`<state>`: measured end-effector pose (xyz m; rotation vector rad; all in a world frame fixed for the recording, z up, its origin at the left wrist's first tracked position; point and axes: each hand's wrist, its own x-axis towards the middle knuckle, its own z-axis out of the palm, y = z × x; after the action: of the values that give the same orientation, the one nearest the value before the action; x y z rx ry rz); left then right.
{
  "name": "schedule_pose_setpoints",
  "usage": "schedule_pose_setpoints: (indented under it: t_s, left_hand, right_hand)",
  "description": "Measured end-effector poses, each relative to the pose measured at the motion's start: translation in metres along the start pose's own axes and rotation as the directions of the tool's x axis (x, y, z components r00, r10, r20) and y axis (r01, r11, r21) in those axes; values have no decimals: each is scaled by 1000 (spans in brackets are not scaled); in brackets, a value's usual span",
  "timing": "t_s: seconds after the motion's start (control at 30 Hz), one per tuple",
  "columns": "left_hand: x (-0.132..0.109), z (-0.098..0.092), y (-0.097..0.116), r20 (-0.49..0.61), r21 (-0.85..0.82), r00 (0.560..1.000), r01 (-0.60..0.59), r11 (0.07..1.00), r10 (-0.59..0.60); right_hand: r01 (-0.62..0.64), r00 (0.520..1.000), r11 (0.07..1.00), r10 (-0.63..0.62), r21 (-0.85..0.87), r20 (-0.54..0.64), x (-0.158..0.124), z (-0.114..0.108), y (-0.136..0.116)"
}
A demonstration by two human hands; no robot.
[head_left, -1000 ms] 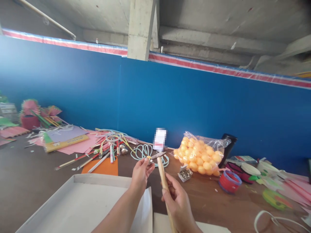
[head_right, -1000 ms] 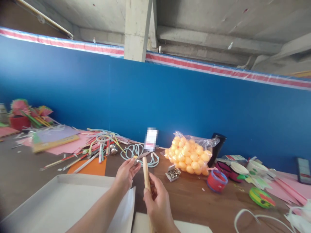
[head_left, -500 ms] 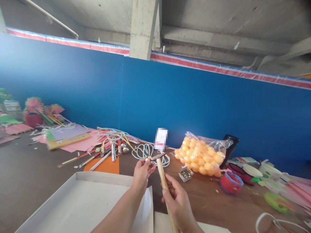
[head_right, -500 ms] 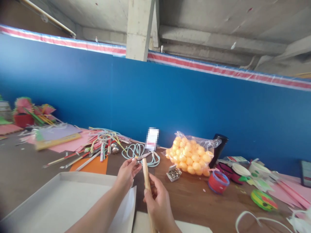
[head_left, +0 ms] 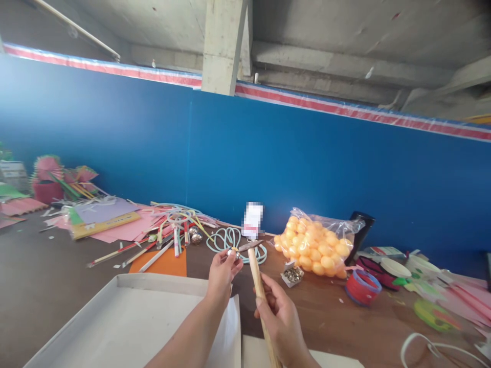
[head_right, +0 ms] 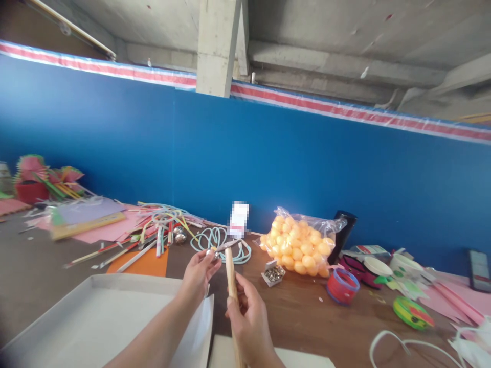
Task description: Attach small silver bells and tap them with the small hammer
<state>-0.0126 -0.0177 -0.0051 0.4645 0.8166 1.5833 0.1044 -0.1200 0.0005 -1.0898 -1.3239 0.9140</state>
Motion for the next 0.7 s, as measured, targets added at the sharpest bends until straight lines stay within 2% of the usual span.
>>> schedule_pose_setpoints:
  t_s: [0.17,0.33,0.47,0.6,0.7]
  left_hand:
    - [0,-1,-1,19,11,1000,5,1000,-5]
    - [1,-1,0,-24,14,1000,-3,1000,3]
    - [1,-1,1,3,25,1000,9,1000,-9]
    - [0,0,2,-57,33,998,-10,999,12]
    - [1,0,0,-12,45,1000,12,999,-11]
  right_hand:
    - [-14,1000,1000,14,-22,8,0,0,1]
    - [-10,1000,1000,10,-23,-17,1,0,1]
    - [-12,1000,1000,12,-19,-3,2,0,2]
    - [-2,1000,999,1,-41,-27,3,-1,3]
    - [-9,1000,998,9,-57,3,2,-1,4]
